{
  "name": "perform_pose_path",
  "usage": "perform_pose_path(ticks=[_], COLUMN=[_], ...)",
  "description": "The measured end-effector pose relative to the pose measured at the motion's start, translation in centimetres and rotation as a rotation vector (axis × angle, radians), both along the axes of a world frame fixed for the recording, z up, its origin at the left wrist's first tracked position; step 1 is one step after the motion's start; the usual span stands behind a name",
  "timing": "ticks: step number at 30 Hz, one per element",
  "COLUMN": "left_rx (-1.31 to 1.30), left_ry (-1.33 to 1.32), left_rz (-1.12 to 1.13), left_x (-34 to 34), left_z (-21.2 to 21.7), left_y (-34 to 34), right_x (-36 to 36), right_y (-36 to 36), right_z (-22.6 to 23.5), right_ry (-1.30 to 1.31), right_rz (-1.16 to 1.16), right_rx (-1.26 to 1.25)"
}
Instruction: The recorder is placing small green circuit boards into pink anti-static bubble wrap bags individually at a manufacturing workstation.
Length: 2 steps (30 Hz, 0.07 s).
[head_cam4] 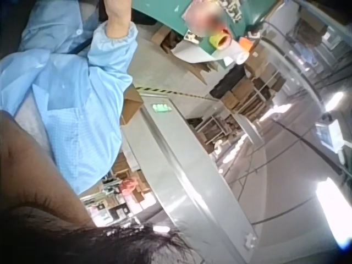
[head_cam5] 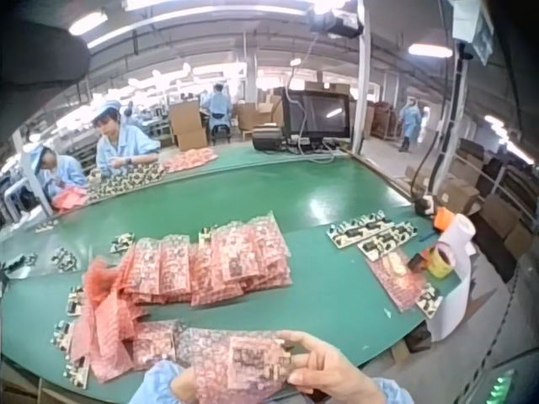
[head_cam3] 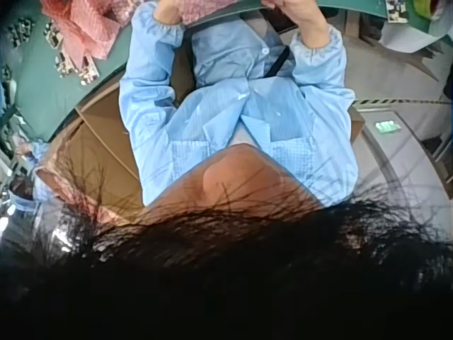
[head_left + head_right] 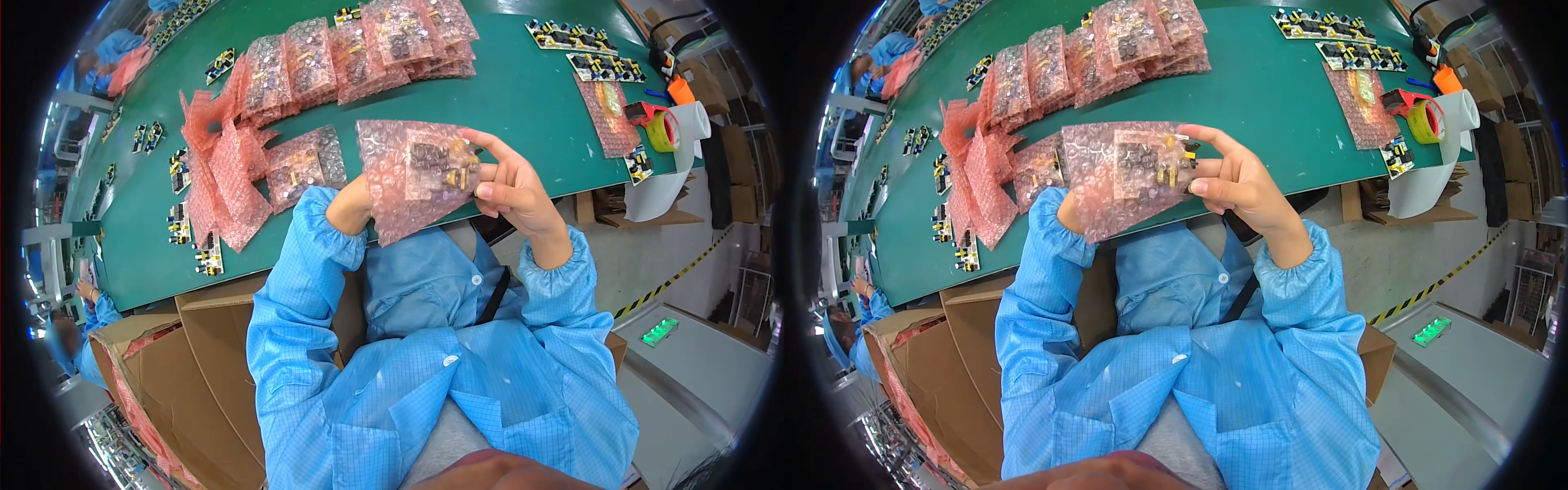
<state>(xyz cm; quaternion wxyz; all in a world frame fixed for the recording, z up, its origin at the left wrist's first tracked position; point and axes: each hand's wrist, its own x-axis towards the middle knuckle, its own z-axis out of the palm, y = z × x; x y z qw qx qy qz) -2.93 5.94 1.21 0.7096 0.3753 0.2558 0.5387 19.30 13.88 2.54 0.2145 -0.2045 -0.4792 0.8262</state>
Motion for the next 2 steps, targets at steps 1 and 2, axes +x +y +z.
perform_pose_path(ticks=[1,2], left_rx=[-0.038,0.182], left_ry=[0.109,0.11], left_rz=[0.036,-0.007], left_x=[0.3,-0.3], left_z=[0.5,-1.9], left_y=[0.0,0.7], right_x=[0.1,-0.1], right_y=[0.1,0.1], right_z=[-0.1,0.0], right_ry=[0.005,0.014], right_rz=[0.03,0.078], right_rx=[-0.001,0.001])
